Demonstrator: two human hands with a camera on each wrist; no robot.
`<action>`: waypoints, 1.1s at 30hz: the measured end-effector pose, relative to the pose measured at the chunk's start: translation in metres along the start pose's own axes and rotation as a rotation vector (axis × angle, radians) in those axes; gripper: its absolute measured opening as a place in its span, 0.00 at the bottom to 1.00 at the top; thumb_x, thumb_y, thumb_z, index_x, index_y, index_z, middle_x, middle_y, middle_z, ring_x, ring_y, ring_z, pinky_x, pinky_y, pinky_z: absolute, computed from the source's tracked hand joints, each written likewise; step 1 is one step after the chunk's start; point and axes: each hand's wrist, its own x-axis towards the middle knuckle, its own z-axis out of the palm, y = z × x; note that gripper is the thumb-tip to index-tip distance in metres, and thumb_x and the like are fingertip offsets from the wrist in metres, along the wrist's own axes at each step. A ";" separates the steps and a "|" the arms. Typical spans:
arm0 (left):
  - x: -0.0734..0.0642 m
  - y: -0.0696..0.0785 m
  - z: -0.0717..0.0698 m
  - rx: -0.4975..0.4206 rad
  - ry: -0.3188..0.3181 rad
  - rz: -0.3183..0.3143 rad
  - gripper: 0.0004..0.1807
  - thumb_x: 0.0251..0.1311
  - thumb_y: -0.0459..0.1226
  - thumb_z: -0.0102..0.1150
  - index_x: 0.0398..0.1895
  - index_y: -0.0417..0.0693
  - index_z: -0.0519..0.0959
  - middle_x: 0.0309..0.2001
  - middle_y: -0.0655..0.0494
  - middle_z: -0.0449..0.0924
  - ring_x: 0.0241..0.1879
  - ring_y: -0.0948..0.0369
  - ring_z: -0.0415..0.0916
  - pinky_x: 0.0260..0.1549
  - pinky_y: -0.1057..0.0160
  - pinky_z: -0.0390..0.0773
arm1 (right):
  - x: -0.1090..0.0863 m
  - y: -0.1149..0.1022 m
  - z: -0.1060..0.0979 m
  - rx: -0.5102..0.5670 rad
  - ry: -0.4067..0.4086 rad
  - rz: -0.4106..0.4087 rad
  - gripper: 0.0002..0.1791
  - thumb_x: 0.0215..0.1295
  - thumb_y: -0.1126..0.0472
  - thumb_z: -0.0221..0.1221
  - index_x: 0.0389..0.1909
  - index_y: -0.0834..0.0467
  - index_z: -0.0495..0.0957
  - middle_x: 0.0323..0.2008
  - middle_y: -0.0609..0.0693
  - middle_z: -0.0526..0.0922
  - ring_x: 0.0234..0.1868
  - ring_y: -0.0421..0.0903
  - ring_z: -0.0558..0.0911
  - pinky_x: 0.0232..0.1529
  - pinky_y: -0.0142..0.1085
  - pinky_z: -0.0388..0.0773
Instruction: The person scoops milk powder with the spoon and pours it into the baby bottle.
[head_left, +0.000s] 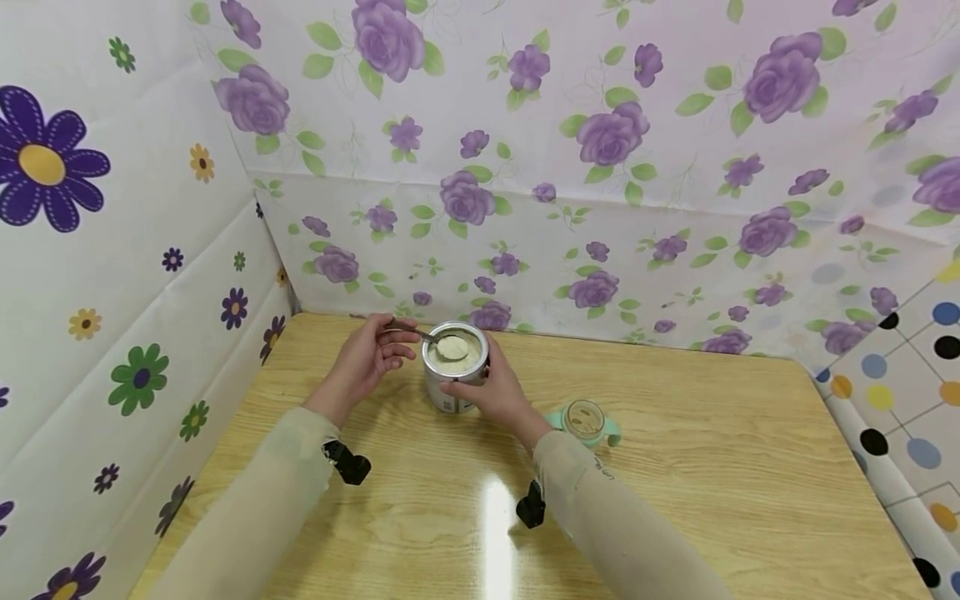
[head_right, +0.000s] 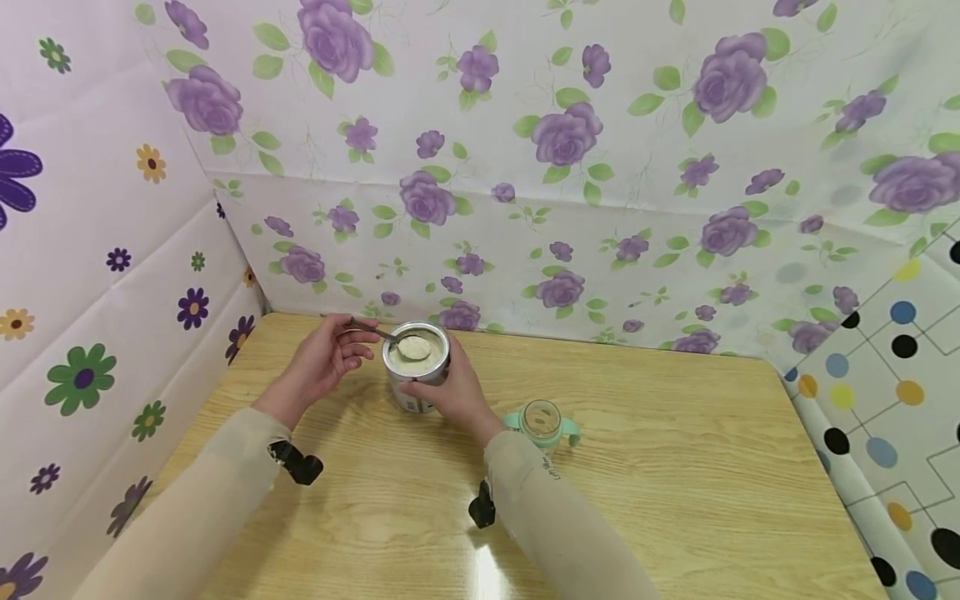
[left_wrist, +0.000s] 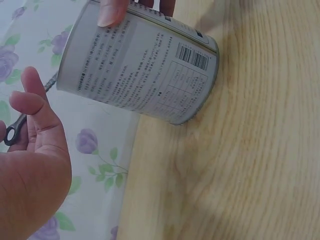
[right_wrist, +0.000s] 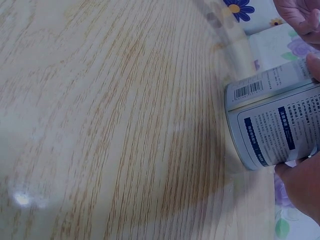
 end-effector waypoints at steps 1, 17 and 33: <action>0.000 0.000 0.000 -0.001 0.004 -0.001 0.25 0.87 0.44 0.34 0.63 0.33 0.74 0.37 0.56 0.89 0.30 0.63 0.85 0.26 0.71 0.78 | 0.000 0.000 0.000 -0.001 -0.001 0.000 0.56 0.63 0.55 0.79 0.85 0.46 0.53 0.76 0.52 0.68 0.77 0.56 0.68 0.73 0.60 0.68; 0.001 -0.001 -0.003 -0.026 0.010 0.008 0.24 0.86 0.43 0.34 0.56 0.38 0.80 0.37 0.54 0.90 0.28 0.62 0.85 0.25 0.71 0.77 | 0.001 -0.001 0.001 -0.012 -0.005 -0.007 0.57 0.62 0.55 0.79 0.85 0.46 0.53 0.76 0.51 0.68 0.77 0.55 0.69 0.73 0.59 0.69; -0.001 0.000 -0.004 -0.050 0.002 0.005 0.23 0.86 0.44 0.36 0.56 0.38 0.79 0.36 0.56 0.90 0.28 0.62 0.84 0.25 0.71 0.77 | 0.000 0.000 0.001 -0.013 -0.001 -0.006 0.57 0.61 0.55 0.80 0.85 0.46 0.53 0.76 0.52 0.69 0.76 0.55 0.70 0.72 0.59 0.70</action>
